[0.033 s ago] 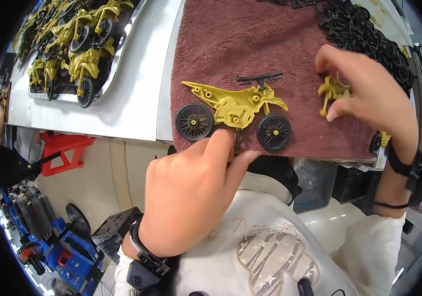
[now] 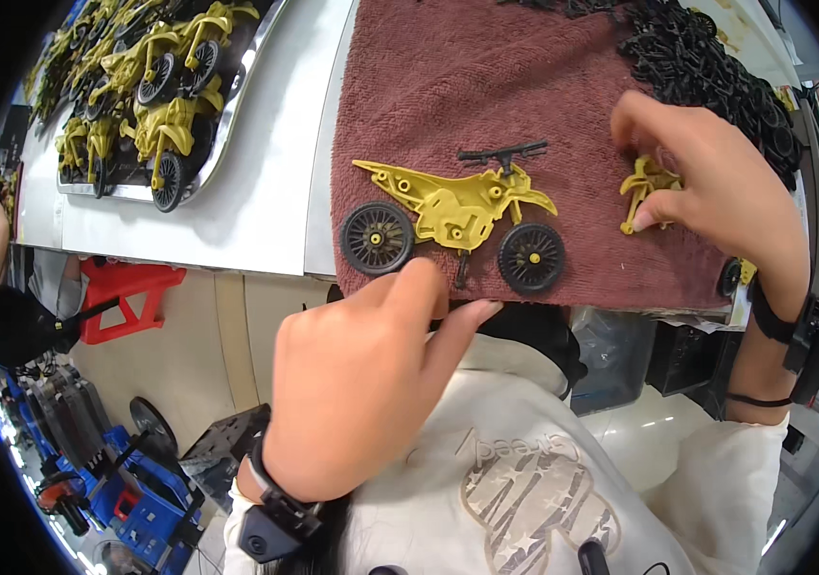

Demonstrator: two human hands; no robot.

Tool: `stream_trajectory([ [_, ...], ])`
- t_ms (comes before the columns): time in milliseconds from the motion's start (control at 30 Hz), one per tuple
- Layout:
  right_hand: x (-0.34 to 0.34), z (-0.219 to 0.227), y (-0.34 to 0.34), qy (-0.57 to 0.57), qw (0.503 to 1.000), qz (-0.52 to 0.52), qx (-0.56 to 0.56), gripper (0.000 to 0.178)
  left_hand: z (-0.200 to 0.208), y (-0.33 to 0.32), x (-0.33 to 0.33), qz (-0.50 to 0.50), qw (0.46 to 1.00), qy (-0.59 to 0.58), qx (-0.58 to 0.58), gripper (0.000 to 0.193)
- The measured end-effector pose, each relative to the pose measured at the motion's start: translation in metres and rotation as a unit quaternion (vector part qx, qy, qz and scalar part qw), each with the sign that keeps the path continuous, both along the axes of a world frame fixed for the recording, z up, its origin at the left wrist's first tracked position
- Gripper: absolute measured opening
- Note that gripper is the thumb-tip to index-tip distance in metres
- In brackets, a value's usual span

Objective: Assembling plastic toy motorcycle components by attaching wheels and frames.

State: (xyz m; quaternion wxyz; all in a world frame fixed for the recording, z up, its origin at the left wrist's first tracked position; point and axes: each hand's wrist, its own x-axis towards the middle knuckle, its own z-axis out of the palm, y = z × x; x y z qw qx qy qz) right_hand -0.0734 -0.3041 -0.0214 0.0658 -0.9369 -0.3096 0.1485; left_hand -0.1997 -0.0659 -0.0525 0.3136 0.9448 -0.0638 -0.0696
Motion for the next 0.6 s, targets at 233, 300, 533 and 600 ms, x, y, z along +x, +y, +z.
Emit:
stream_trajectory([
  [233, 0.008, 0.040, -0.008, 0.226, 0.896, 0.175, 0.340, 0.032, 0.023, 0.035, 0.026, 0.015, 0.985, -0.100, -0.137, 0.026],
  [300, 0.023, 0.021, 0.022, 0.322, 0.830, 0.283, 0.357, 0.048, 0.010, 0.042, 0.043, -0.123, 0.958, -0.241, -0.095, 0.043],
  [533, -0.025, -0.032, 0.046, 0.215, 0.839, 0.040, 0.498, 0.039, -0.005, 0.049, 0.054, -0.155, 0.961, -0.228, -0.033, 0.052],
  [600, -0.036, -0.032, 0.050, 0.174, 0.854, -0.018, 0.490, 0.037, -0.004, 0.051, 0.056, -0.156, 0.962, -0.224, -0.023, 0.051],
])
